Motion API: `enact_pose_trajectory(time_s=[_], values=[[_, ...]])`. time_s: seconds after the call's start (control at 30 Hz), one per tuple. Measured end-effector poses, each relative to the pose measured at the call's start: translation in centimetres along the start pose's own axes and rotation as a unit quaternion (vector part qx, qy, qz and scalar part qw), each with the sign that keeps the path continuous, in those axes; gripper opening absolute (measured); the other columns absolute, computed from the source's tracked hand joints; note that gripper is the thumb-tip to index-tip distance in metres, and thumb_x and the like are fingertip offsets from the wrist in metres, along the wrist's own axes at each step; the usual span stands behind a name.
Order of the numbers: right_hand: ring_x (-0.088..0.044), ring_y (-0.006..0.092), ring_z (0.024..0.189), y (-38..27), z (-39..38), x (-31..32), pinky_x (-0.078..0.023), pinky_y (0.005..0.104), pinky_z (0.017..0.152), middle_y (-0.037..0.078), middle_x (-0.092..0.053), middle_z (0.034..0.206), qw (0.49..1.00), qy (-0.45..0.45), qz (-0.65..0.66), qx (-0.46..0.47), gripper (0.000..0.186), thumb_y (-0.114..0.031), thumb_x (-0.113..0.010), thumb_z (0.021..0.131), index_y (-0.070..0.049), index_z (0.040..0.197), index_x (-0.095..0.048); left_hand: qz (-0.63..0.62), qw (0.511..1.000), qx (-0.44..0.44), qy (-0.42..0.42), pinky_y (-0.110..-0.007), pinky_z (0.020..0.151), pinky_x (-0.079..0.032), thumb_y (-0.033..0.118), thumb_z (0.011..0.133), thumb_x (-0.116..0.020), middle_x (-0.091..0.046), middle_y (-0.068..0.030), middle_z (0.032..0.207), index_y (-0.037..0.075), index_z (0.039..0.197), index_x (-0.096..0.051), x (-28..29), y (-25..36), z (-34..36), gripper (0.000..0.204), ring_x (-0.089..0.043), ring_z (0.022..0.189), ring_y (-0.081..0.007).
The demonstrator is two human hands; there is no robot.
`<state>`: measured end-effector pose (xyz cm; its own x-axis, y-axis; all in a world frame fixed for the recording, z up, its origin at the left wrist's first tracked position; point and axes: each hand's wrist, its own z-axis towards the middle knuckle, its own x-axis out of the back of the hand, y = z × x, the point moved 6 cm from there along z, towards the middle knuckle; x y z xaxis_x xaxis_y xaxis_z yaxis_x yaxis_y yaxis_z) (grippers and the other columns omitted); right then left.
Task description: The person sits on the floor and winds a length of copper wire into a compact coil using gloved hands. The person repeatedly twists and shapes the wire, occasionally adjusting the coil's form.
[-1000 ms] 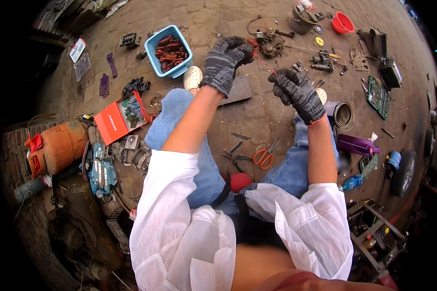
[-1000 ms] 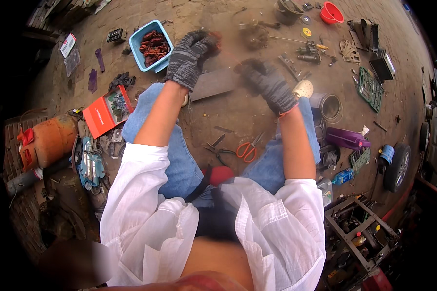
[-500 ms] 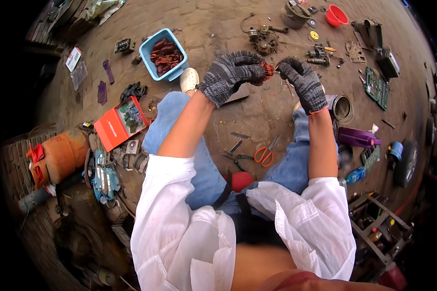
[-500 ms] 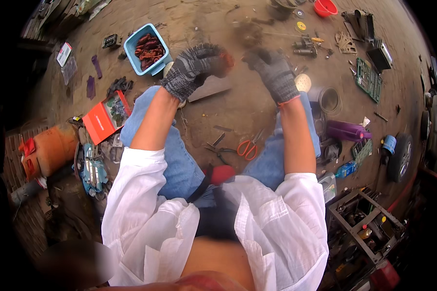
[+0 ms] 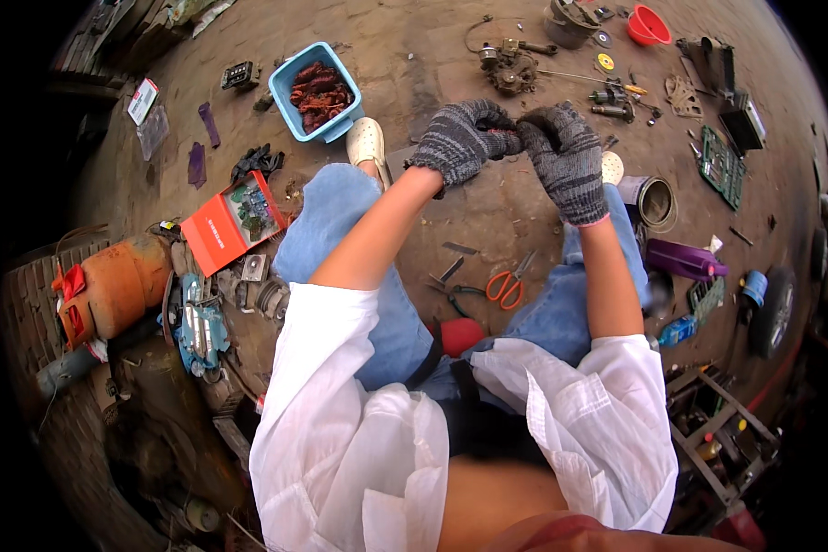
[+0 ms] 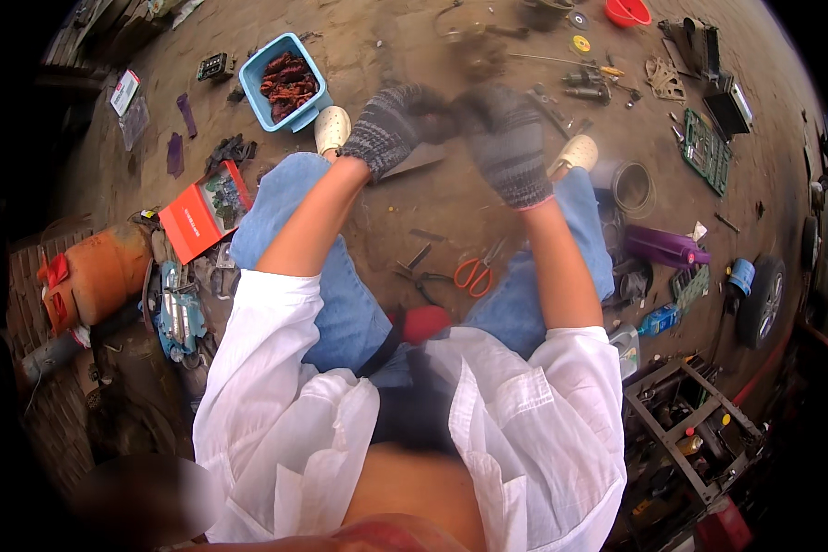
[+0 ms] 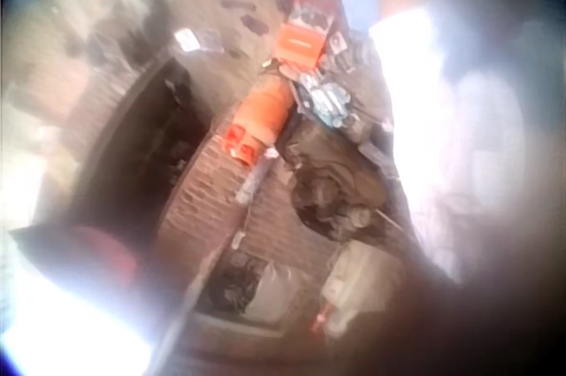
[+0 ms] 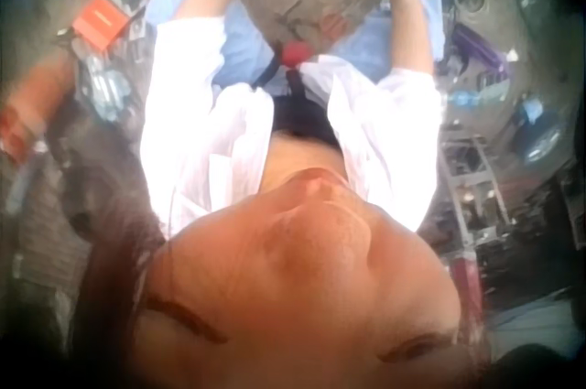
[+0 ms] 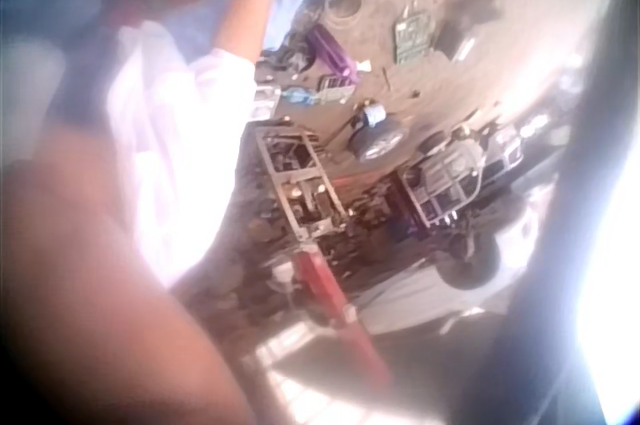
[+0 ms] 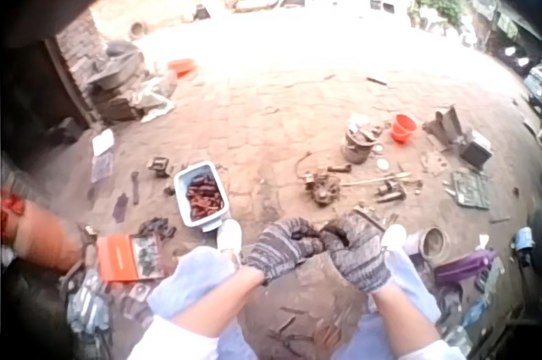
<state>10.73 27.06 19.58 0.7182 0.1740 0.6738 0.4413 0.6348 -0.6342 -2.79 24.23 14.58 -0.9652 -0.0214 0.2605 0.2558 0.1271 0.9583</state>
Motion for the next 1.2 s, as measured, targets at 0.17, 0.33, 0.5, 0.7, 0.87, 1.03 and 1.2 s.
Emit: enact_pose_trajectory(time_s=[0.17, 0.33, 0.5, 0.7, 0.87, 1.03, 1.2], values=[[-0.058, 0.0283, 0.076, -1.7, -0.1, 0.0, -0.045, 0.0354, 0.069, 0.012, -0.061, 0.080, 0.987, 0.015, -0.097, 0.127, 0.011, -0.007, -0.060, 0.075, -0.004, 0.086, -0.062, -0.004, 0.998, -0.006, 0.059, -0.028, 0.066, -0.048, 0.020, 0.064, -0.076, -0.064, -0.0119, 0.079, 0.000, 0.087, -0.061, 0.7, -0.3, 0.2, 0.034, -0.061, 0.070, -0.0156], [-0.058, 0.0278, 0.076, -1.8, 0.2, 0.4, -0.045, 0.0333, 0.071, 0.012, -0.061, 0.080, 0.994, 0.061, -0.021, 0.091, 0.012, -0.005, -0.061, 0.074, -0.005, 0.086, -0.063, -0.029, 0.991, -0.066, 0.112, -0.029, 0.067, -0.048, 0.013, 0.065, -0.075, -0.063, -0.0120, 0.079, 0.002, 0.092, -0.060, 1.1, -0.6, 0.4, 0.033, -0.060, 0.074, -0.0157], [-0.058, 0.0260, 0.076, -1.9, 0.2, 0.6, -0.045, 0.0318, 0.071, 0.010, -0.061, 0.080, 0.996, 0.054, -0.003, 0.076, 0.014, -0.002, -0.062, 0.073, -0.005, 0.087, -0.063, 0.115, 0.958, -0.218, 0.149, -0.030, 0.068, -0.047, 0.012, 0.066, -0.072, -0.063, -0.0126, 0.083, 0.005, 0.096, -0.062, 1.1, 1.4, -0.2, 0.032, -0.059, 0.077, -0.0183], [-0.058, 0.0265, 0.075, -3.0, 0.3, 0.5, -0.045, 0.0312, 0.072, 0.011, -0.062, 0.083, 0.994, 0.033, -0.021, 0.098, 0.015, -0.002, -0.061, 0.074, -0.004, 0.089, -0.063, 0.186, 0.944, -0.226, 0.151, -0.032, 0.069, -0.046, 0.016, 0.068, -0.070, -0.062, -0.0146, 0.084, 0.005, 0.093, -0.065, 1.5, 1.7, -0.5, 0.028, -0.059, 0.078, -0.0239], [-0.059, 0.0203, 0.075, -2.0, -0.2, 0.3, -0.045, 0.0290, 0.070, 0.009, -0.062, 0.084, 0.997, 0.061, 0.003, 0.048, 0.015, -0.003, -0.060, 0.078, -0.003, 0.093, -0.062, -0.076, 0.991, -0.032, 0.102, -0.027, 0.066, -0.049, 0.013, 0.069, -0.071, -0.065, -0.0129, 0.084, -0.001, 0.094, -0.064, 2.4, 0.8, -0.1, 0.029, -0.062, 0.073, -0.0172], [-0.054, 0.0101, 0.072, 1.1, -1.0, -0.9, -0.043, 0.0235, 0.065, 0.002, -0.060, 0.079, 0.956, 0.043, 0.241, -0.160, 0.015, -0.010, -0.056, 0.082, -0.001, 0.093, -0.061, -0.265, 0.961, 0.053, 0.052, -0.025, 0.064, -0.051, 0.009, 0.072, -0.070, -0.065, -0.0122, 0.086, -0.006, 0.095, -0.062, 2.1, 0.6, -0.1, 0.028, -0.062, 0.072, -0.0149], [-0.048, 0.0072, 0.063, 2.7, -1.3, -1.3, -0.037, 0.0198, 0.056, 0.000, -0.056, 0.072, 0.908, 0.018, 0.337, -0.247, 0.019, -0.019, -0.054, 0.083, -0.003, 0.090, -0.061, -0.303, 0.951, 0.052, 0.031, -0.026, 0.065, -0.052, 0.006, 0.072, -0.068, -0.065, -0.0134, 0.086, -0.007, 0.097, -0.061, 1.6, 0.4, 0.2, 0.029, -0.062, 0.073, -0.0166]])
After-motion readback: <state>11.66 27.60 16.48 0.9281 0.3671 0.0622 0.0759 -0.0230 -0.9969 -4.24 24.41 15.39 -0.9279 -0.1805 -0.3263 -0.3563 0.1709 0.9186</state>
